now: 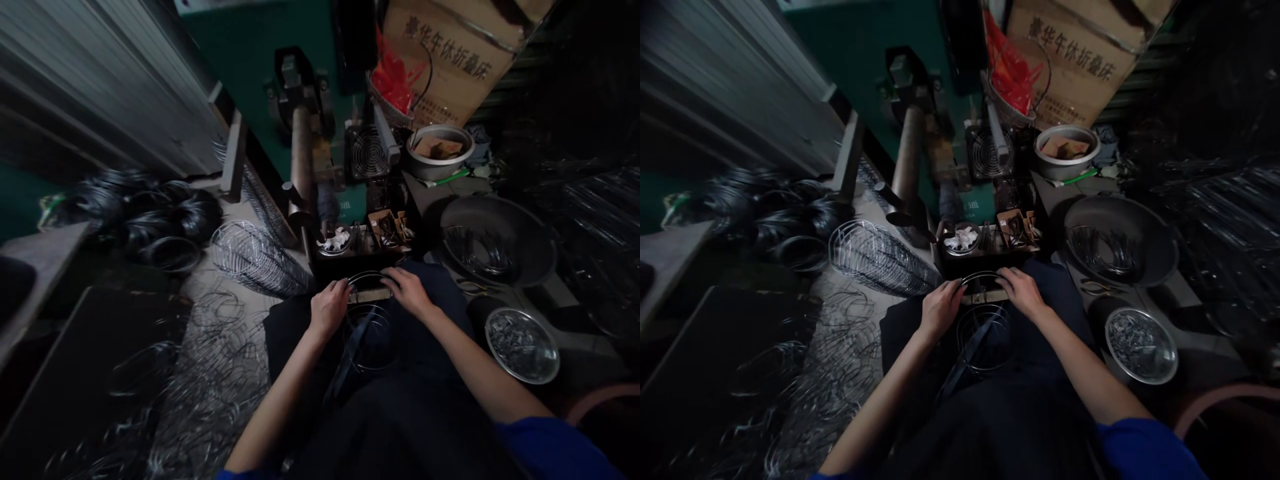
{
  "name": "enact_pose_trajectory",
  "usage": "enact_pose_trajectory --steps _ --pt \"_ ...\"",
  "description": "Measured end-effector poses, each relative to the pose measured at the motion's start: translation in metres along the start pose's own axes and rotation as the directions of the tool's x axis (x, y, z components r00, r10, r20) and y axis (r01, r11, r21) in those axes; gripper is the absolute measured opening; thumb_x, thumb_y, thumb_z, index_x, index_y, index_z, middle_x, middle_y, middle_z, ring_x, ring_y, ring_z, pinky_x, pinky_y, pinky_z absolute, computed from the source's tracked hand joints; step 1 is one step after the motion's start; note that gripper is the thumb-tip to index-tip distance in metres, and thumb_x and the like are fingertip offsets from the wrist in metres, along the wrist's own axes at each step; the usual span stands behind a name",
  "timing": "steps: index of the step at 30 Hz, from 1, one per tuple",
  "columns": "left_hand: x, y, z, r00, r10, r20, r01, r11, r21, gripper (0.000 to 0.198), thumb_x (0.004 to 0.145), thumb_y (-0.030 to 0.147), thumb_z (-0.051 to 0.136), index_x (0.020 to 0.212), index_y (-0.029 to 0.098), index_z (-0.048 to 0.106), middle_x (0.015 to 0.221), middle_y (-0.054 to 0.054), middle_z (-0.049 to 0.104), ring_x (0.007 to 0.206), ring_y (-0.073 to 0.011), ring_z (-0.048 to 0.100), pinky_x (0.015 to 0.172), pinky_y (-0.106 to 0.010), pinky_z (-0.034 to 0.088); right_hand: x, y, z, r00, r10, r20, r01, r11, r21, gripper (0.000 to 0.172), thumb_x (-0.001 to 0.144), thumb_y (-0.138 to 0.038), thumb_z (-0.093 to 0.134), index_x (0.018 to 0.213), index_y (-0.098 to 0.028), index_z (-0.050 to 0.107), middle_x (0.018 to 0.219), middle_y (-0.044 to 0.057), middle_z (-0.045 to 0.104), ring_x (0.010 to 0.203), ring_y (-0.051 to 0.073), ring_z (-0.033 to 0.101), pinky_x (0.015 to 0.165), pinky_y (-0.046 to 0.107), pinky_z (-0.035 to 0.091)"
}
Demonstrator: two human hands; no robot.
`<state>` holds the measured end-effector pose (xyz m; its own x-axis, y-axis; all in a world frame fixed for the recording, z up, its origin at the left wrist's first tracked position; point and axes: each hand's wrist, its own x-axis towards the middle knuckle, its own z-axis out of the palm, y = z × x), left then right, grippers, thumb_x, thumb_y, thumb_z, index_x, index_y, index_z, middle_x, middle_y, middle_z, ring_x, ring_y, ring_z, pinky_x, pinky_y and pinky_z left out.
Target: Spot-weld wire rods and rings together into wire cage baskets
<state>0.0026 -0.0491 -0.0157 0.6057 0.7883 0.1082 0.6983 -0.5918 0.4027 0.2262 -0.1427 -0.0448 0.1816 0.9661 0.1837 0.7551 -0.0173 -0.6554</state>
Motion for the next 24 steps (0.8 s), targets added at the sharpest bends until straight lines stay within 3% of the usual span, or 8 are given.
enact_pose_trajectory --steps 3,8,15,24 --pt "0.016 -0.013 -0.009 0.996 -0.001 -0.086 -0.009 0.993 -0.114 0.025 0.097 0.032 0.052 0.102 0.017 0.071 0.090 -0.008 0.074 0.076 -0.0164 0.067 0.069 -0.024 0.045 0.026 -0.013 -0.004 0.999 -0.030 0.019 0.032 0.993 -0.115 0.032 0.103 -0.037 0.045 0.121 -0.022 0.067 0.108 0.009 0.068 0.099 0.022 0.064 0.087 0.030 0.049" --pt "0.034 -0.029 -0.034 0.985 -0.053 -0.166 0.026 0.987 -0.158 0.026 0.095 0.035 0.056 0.087 0.015 0.071 0.070 -0.004 0.069 0.060 -0.0126 0.059 0.062 -0.022 0.040 0.065 -0.045 -0.021 0.997 -0.072 0.020 0.074 0.970 -0.233 0.031 0.103 -0.041 0.046 0.108 -0.024 0.072 0.104 0.005 0.072 0.099 0.023 0.066 0.082 0.029 0.047" --pt "0.030 -0.034 -0.051 0.974 -0.045 -0.224 -0.007 0.974 -0.226 0.026 0.094 0.033 0.055 0.080 0.016 0.068 0.066 -0.002 0.064 0.059 -0.0116 0.056 0.061 -0.022 0.036 0.077 -0.066 -0.021 0.993 -0.063 0.098 0.093 0.937 -0.338 0.032 0.102 -0.041 0.044 0.108 -0.026 0.071 0.107 0.005 0.074 0.095 0.024 0.069 0.074 0.029 0.047" --pt "0.039 -0.040 -0.070 0.982 -0.057 -0.182 0.022 0.982 -0.186 0.026 0.094 0.028 0.054 0.071 0.017 0.062 0.057 0.001 0.055 0.052 -0.0106 0.045 0.055 -0.023 0.028 0.102 -0.095 -0.031 0.974 -0.062 0.219 0.172 0.828 -0.534 0.035 0.103 -0.044 0.039 0.111 -0.029 0.070 0.099 0.006 0.075 0.086 0.026 0.069 0.067 0.030 0.045"
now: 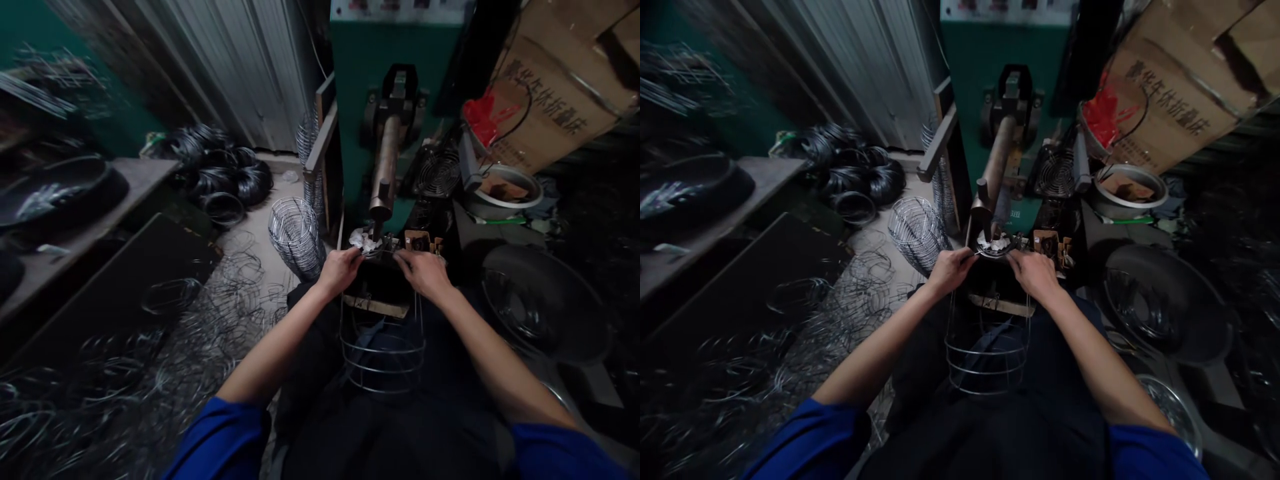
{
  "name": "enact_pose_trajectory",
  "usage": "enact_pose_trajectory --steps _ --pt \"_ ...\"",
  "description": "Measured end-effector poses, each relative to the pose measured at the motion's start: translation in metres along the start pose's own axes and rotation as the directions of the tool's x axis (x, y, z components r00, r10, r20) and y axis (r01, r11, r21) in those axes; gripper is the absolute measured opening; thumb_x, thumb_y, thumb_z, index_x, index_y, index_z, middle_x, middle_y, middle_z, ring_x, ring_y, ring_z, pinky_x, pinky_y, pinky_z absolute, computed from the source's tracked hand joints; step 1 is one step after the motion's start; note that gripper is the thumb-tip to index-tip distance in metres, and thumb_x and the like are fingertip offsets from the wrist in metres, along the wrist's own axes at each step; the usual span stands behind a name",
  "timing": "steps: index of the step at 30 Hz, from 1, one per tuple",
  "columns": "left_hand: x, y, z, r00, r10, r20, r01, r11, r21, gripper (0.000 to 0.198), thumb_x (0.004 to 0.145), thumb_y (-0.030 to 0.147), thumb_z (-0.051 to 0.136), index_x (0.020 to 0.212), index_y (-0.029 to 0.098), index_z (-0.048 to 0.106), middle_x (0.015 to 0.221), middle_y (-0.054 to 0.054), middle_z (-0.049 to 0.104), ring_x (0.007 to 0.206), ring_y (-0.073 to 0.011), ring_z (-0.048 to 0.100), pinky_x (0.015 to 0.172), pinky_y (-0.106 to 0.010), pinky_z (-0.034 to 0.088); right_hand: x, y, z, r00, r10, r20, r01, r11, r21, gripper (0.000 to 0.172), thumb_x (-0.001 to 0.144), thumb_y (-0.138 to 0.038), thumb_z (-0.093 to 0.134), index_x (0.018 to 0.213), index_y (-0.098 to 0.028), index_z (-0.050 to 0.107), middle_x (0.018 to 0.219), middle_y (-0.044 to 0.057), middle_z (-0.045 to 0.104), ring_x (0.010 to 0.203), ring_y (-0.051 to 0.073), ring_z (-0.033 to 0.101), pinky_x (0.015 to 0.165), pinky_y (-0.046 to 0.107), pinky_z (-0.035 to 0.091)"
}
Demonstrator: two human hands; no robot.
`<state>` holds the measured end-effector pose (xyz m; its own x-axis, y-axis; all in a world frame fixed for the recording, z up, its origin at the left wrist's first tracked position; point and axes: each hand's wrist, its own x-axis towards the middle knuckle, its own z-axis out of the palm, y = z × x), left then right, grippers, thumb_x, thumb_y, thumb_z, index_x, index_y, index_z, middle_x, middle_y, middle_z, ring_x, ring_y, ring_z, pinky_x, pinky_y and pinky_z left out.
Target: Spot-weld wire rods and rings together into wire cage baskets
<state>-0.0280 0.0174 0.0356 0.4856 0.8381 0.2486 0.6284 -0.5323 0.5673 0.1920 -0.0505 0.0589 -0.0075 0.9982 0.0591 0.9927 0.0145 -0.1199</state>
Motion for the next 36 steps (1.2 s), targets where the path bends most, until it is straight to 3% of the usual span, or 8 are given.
enact_pose_trajectory --steps 6,13,25,36 --pt "0.008 0.000 -0.010 1.000 -0.024 0.011 0.023 0.997 0.077 0.023 0.093 0.026 0.054 0.074 0.018 0.064 0.060 -0.001 0.059 0.053 -0.0127 0.049 0.056 -0.025 0.030 0.015 -0.001 -0.010 0.999 -0.042 0.030 0.043 0.999 -0.019 0.037 0.103 -0.046 0.039 0.108 -0.029 0.071 0.092 0.007 0.075 0.082 0.025 0.069 0.066 0.030 0.043" --pt "0.016 0.000 -0.018 0.999 -0.025 0.024 0.024 0.999 0.044 0.023 0.092 0.024 0.054 0.074 0.017 0.066 0.060 -0.001 0.060 0.053 -0.0115 0.047 0.056 -0.024 0.030 0.030 0.004 -0.009 0.997 -0.078 0.026 0.076 0.996 0.042 0.036 0.102 -0.045 0.043 0.122 -0.029 0.069 0.097 0.008 0.075 0.089 0.027 0.069 0.070 0.031 0.046" --pt "0.016 0.000 -0.013 1.000 -0.029 0.012 0.028 0.995 0.095 0.020 0.092 0.022 0.053 0.077 0.017 0.066 0.061 -0.002 0.061 0.053 -0.0127 0.050 0.056 -0.025 0.031 0.034 0.007 -0.007 0.997 -0.068 0.022 0.066 0.994 0.092 0.034 0.101 -0.045 0.046 0.121 -0.030 0.070 0.104 0.007 0.075 0.094 0.026 0.069 0.075 0.031 0.047" --pt "0.012 -0.001 -0.008 1.000 0.013 0.002 -0.013 0.994 0.112 0.022 0.095 0.021 0.049 0.080 0.016 0.065 0.061 -0.003 0.060 0.055 -0.0134 0.053 0.058 -0.024 0.031 0.031 0.006 -0.006 0.996 -0.086 -0.010 0.087 0.992 0.092 0.036 0.102 -0.043 0.043 0.109 -0.026 0.074 0.097 0.006 0.076 0.087 0.025 0.069 0.069 0.030 0.042"
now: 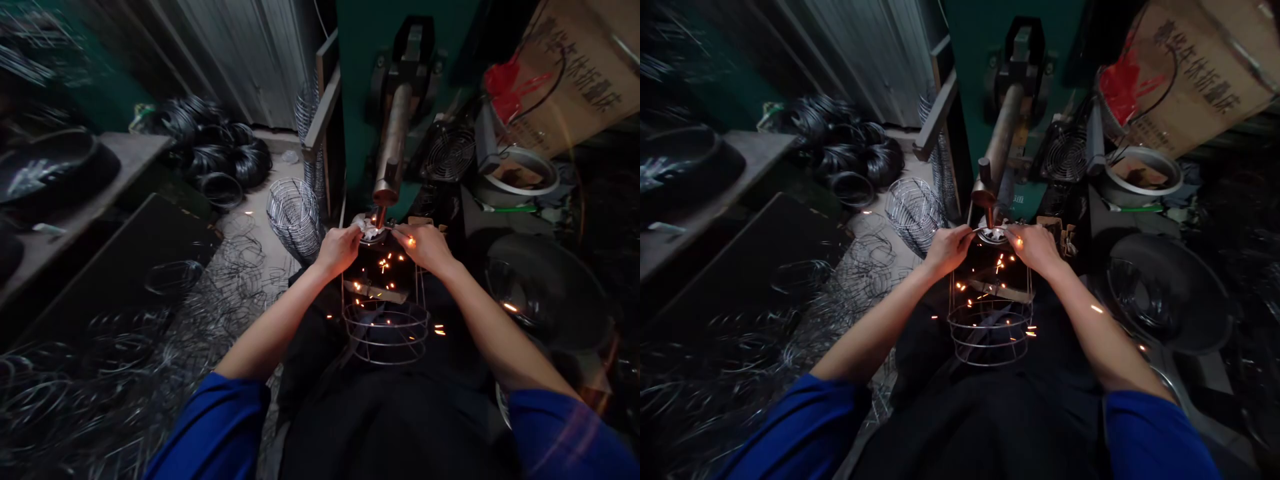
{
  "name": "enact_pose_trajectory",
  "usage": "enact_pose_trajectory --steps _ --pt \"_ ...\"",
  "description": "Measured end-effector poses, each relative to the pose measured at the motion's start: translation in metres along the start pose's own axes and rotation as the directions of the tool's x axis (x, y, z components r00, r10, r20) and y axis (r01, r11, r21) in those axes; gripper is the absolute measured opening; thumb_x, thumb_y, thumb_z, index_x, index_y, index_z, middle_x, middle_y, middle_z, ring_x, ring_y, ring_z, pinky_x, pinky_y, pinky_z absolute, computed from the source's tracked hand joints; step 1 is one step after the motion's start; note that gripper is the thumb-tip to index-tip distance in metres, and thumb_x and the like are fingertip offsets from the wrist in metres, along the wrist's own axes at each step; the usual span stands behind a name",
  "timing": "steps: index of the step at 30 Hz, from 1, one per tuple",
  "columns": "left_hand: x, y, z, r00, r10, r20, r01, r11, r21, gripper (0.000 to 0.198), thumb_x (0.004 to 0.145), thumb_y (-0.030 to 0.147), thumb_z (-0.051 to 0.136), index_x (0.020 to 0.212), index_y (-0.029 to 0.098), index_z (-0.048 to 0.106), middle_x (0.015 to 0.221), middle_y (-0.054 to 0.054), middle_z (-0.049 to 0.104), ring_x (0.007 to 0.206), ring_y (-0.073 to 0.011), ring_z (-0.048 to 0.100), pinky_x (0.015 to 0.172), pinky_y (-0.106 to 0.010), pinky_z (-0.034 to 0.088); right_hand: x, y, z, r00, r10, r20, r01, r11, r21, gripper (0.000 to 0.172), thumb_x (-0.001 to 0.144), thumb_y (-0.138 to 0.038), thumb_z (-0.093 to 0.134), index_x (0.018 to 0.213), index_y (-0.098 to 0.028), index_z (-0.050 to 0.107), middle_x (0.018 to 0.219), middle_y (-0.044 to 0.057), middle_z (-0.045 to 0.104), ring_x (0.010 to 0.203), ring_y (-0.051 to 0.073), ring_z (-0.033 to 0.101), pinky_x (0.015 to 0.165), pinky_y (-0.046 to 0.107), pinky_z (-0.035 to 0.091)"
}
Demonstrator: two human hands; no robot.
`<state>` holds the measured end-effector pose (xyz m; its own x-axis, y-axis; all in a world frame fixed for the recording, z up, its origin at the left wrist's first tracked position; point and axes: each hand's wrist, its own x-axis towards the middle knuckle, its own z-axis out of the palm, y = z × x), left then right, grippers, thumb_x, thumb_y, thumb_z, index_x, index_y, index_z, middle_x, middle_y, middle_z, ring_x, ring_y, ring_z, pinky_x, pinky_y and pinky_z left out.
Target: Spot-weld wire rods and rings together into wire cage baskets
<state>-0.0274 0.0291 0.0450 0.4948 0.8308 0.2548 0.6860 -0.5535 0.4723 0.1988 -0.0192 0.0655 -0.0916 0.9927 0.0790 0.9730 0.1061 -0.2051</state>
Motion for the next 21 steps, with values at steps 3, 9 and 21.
enact_pose_trajectory --steps 3,9,21 --pt "-0.001 0.000 0.002 1.000 -0.008 0.002 0.008 0.997 0.073 0.024 0.097 0.024 0.046 0.083 0.016 0.065 0.065 -0.004 0.064 0.059 -0.0148 0.057 0.059 -0.024 0.032 0.000 0.001 0.004 0.999 -0.021 -0.027 0.021 1.000 0.016 0.034 0.103 -0.042 0.043 0.110 -0.026 0.073 0.099 0.005 0.075 0.089 0.024 0.069 0.070 0.029 0.044" --pt "-0.004 -0.003 0.011 1.000 -0.010 0.022 0.005 0.981 0.195 0.028 0.100 0.025 0.039 0.092 0.017 0.064 0.078 -0.008 0.070 0.069 -0.0192 0.064 0.062 -0.027 0.037 -0.003 0.007 0.017 0.988 -0.060 -0.141 0.069 0.996 0.060 0.032 0.102 -0.039 0.046 0.119 -0.027 0.070 0.114 0.006 0.073 0.099 0.025 0.068 0.080 0.032 0.050" --pt "-0.007 -0.007 0.017 0.999 -0.035 -0.029 0.038 0.995 0.091 0.027 0.100 0.028 0.043 0.092 0.018 0.066 0.076 -0.006 0.069 0.066 -0.0166 0.061 0.062 -0.026 0.036 -0.012 0.017 0.025 0.997 0.028 -0.078 0.019 0.834 0.551 0.047 0.096 -0.058 0.049 0.082 -0.018 0.071 0.076 0.003 0.067 0.074 0.020 0.062 0.067 0.027 0.042"
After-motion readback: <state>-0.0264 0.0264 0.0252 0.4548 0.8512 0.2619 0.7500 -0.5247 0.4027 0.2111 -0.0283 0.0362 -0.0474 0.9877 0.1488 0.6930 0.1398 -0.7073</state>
